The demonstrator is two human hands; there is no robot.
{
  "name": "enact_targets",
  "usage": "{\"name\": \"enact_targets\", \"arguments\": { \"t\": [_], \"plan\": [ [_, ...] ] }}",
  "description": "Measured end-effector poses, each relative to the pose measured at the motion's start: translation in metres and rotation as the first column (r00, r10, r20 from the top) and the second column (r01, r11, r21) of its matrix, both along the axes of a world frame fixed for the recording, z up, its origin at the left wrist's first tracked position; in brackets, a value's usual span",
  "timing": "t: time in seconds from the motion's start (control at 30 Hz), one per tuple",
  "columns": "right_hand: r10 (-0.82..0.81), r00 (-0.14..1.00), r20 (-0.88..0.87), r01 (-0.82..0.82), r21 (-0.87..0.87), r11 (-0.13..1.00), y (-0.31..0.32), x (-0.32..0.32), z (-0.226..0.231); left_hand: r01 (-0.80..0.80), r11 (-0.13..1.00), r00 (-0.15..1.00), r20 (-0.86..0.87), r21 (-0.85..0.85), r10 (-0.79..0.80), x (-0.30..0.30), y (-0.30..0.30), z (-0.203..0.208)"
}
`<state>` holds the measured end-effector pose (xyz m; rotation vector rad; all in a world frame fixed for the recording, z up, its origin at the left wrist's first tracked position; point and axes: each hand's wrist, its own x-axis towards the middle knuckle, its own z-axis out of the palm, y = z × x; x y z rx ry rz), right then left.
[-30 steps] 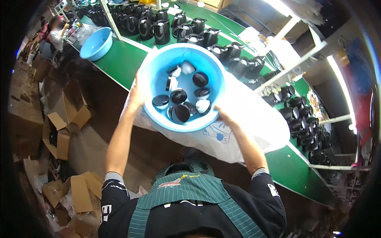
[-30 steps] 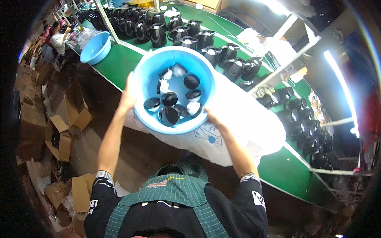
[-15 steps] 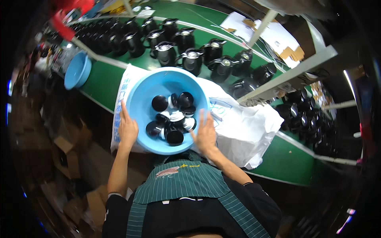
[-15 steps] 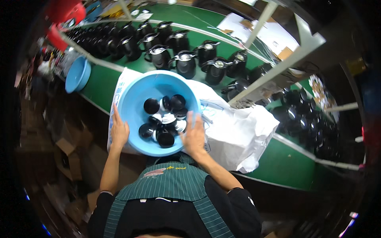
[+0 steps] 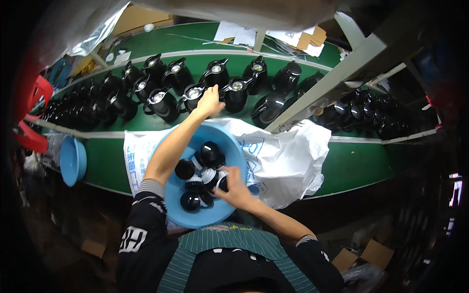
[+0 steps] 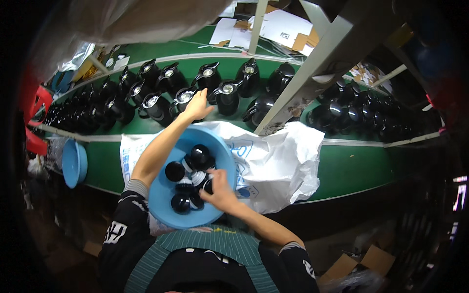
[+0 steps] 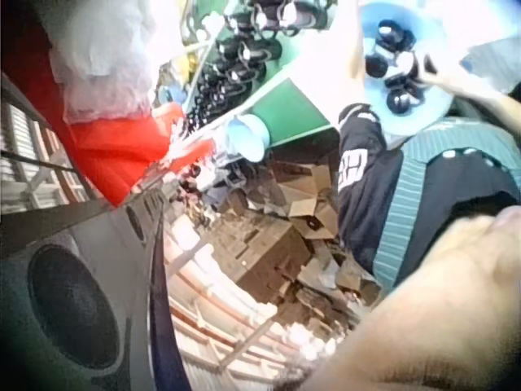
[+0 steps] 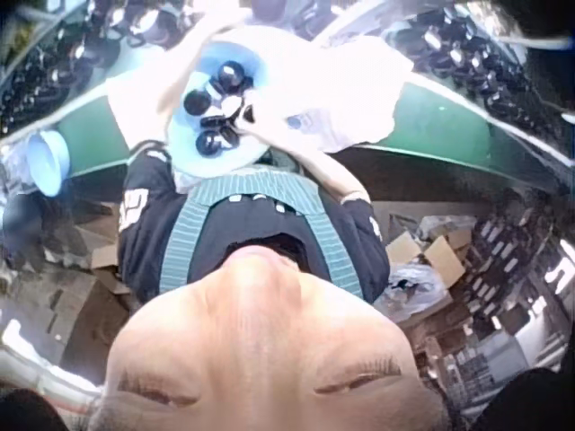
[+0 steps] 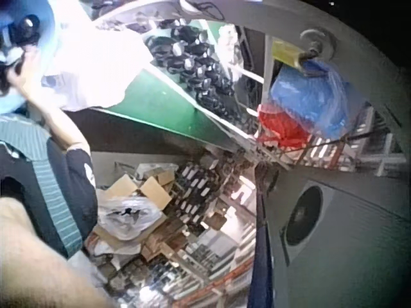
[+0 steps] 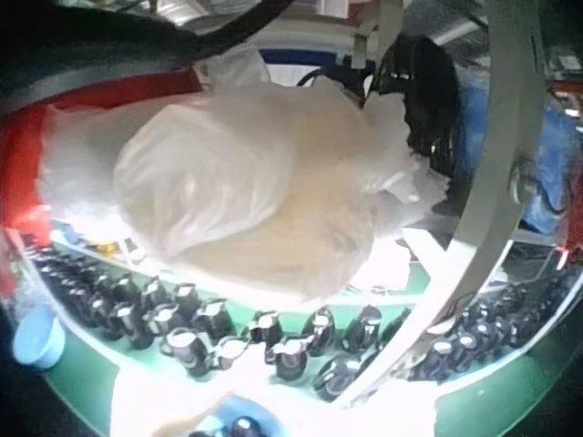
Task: The person repeatedly picks black kettle bodies from a green workbench and white lids from a blue basin, then screws the lids onto the kettles by hand. The assembled kettles are placed back on the bench. The person briefly moves the basin and retrieves more lids from a cardboard box before continuing the same assembly steps.
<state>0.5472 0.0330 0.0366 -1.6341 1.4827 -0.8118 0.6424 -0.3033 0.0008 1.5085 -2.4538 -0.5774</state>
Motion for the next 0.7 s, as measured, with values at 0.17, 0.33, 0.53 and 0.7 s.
{"name": "enact_targets", "arguments": {
  "t": [0.17, 0.33, 0.53, 0.7],
  "plan": [
    [-0.537, 0.714, 0.448, 0.499, 0.211, 0.840, -0.086, -0.065, 0.015, 0.041, 0.959, 0.975, -0.220, 0.280, 0.022, -0.035, -0.042, -0.041],
    [-0.428, 0.842, 0.327, 0.524, -0.312, 0.793, -0.170, -0.089, 0.038, 0.142, 0.970, 0.897, -0.439, 0.198, -0.042, -0.035, 0.001, 0.015],
    [-0.270, 0.960, -0.072, 0.172, -0.610, 0.774, -0.232, -0.095, 0.056, 0.305, 0.906, 0.897, -0.230, -0.295, -0.377, 0.009, 0.048, 0.093],
    [-0.145, 0.948, -0.284, -0.014, -0.492, 0.870, -0.207, -0.087, 0.050, 0.355, 0.876, 0.899, -0.139, -0.325, -0.416, 0.030, 0.071, 0.108]
  ]
}}
